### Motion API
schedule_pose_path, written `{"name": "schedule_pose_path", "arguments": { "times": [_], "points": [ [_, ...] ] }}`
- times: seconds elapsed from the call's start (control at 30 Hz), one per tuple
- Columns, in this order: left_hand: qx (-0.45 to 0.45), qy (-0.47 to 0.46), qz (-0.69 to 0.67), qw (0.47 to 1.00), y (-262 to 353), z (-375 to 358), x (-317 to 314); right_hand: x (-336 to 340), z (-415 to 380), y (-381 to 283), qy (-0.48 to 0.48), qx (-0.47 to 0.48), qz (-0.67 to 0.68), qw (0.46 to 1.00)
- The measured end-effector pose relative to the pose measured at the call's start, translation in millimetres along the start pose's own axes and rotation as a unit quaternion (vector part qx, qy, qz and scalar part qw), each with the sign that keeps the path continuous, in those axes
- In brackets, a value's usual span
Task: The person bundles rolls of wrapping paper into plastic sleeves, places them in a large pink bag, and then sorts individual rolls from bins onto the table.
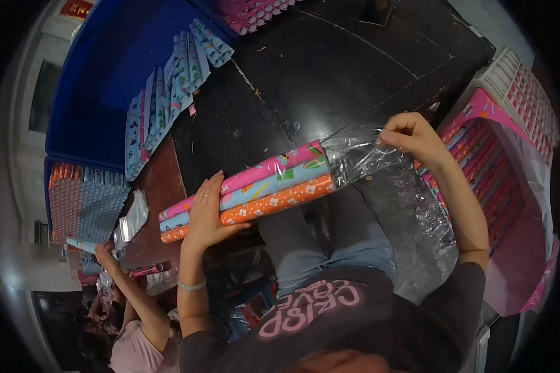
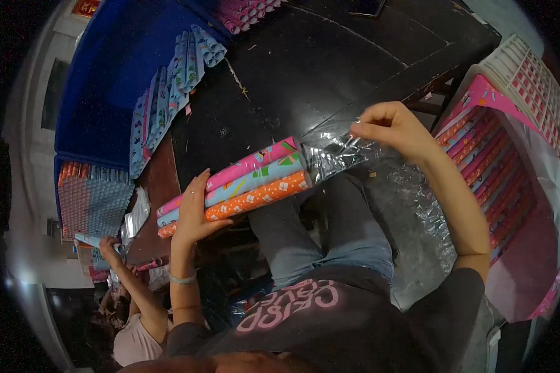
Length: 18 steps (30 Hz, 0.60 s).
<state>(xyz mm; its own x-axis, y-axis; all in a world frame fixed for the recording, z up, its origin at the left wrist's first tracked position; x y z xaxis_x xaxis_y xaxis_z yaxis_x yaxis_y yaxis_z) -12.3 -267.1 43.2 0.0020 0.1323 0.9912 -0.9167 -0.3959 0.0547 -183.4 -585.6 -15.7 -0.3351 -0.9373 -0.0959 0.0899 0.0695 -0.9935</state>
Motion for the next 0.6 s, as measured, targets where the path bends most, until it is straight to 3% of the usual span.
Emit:
{"name": "schedule_pose_path", "arguments": {
  "times": [0.07,0.2,0.27,0.3,0.43,0.57,0.6],
  "points": [
    [-0.014,-0.006,-0.001,1.000,2.3,-0.2,0.1,11.0,-9.3,14.1,-0.004,0.018,0.028,0.999],
    [-0.006,-0.028,0.002,1.000,3.0,1.2,-1.4,10.1,-16.9,29.7,-0.092,0.063,0.210,0.971],
    [-0.020,-0.025,-0.001,0.999,4.2,1.5,-1.5,-12.1,-18.4,23.2,-0.131,0.036,0.210,0.968],
    [-0.022,-0.030,0.001,0.999,5.0,1.6,-2.6,-21.5,-19.9,4.8,-0.170,0.086,0.131,0.973],
    [-0.016,-0.027,0.001,1.000,5.4,2.5,-3.2,-29.0,-31.7,3.1,-0.115,-0.013,0.051,0.992],
    [-0.032,-0.036,-0.010,0.999,11.1,2.9,-1.2,-25.0,-56.1,-1.5,-0.092,0.004,0.073,0.993],
    [-0.026,-0.036,-0.011,0.999,9.1,2.7,-0.7,-21.4,-62.1,-3.9,-0.129,0.026,0.081,0.988]
  ]
}}
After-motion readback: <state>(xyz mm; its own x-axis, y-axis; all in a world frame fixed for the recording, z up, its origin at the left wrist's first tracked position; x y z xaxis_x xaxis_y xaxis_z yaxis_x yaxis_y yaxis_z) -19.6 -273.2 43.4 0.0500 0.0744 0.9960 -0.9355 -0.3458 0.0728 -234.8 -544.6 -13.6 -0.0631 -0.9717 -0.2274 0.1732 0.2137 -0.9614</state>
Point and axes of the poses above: each hand's wrist, its own z-axis towards the middle knuckle, its own x-axis out of the back of the hand, y = z × x, the point moved 7 cm from there along z, towards the middle knuckle, and after that the axes turned 3 degrees about y, right-handed, at the moved point
